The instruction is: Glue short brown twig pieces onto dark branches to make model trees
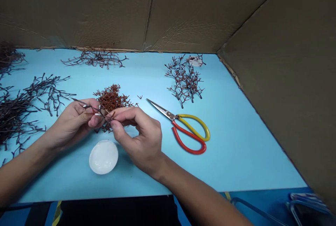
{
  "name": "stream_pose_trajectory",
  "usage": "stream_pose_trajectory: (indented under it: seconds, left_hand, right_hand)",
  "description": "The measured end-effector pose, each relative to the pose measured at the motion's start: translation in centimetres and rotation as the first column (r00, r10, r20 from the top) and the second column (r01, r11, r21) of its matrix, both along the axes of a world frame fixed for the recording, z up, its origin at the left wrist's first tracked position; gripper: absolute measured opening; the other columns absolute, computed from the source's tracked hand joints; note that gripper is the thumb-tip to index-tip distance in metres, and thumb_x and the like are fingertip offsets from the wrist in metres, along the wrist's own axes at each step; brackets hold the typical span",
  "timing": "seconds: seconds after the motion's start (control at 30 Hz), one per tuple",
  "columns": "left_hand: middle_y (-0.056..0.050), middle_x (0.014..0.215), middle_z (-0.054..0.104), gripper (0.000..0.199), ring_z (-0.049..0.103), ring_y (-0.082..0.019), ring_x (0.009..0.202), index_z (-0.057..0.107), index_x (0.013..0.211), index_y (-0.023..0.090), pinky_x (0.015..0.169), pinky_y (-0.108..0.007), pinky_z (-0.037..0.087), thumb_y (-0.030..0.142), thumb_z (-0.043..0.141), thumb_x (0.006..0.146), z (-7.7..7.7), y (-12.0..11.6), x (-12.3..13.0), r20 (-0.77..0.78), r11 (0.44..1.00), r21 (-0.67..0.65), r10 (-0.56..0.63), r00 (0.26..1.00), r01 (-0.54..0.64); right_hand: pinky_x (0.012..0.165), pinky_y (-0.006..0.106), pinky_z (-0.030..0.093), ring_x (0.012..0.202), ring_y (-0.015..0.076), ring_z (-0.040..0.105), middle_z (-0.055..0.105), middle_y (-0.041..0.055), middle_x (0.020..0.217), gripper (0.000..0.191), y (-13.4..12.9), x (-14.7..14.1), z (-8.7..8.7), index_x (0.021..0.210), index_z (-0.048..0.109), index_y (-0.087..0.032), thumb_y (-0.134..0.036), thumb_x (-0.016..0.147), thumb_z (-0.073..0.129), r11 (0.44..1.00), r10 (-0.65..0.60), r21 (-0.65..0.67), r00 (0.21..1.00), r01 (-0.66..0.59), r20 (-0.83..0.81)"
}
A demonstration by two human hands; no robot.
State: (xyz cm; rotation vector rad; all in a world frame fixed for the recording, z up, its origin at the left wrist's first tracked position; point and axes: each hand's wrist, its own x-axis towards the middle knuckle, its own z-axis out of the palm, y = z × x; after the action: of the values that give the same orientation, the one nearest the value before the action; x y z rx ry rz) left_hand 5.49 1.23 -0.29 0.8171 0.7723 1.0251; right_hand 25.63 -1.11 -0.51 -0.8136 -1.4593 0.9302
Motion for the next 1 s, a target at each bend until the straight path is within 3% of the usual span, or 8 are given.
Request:
stream_pose_trajectory:
  seconds: [1.0]
  left_hand:
    - [-0.002, 0.066, 0.075, 0.029, 0.067, -0.007, 0.059, 0.077, 0.09, 0.014, 0.06, -0.013, 0.055, 0.032, 0.098, 0.081, 0.1, -0.03, 0.22, 0.074, 0.999, -0.038, 0.015, 0.997, -0.013]
  right_hand:
    - [0.073, 0.035, 0.07, 0.085, 0.0195, 0.079, 0.083, 0.006, 0.103, 0.012, 0.18, 0.02, -0.11, 0.095, 0.07, -0.025, -0.013, 0.095, 0.075, 1.0, 0.003, 0.008, 1.0, -0.003, 0.026]
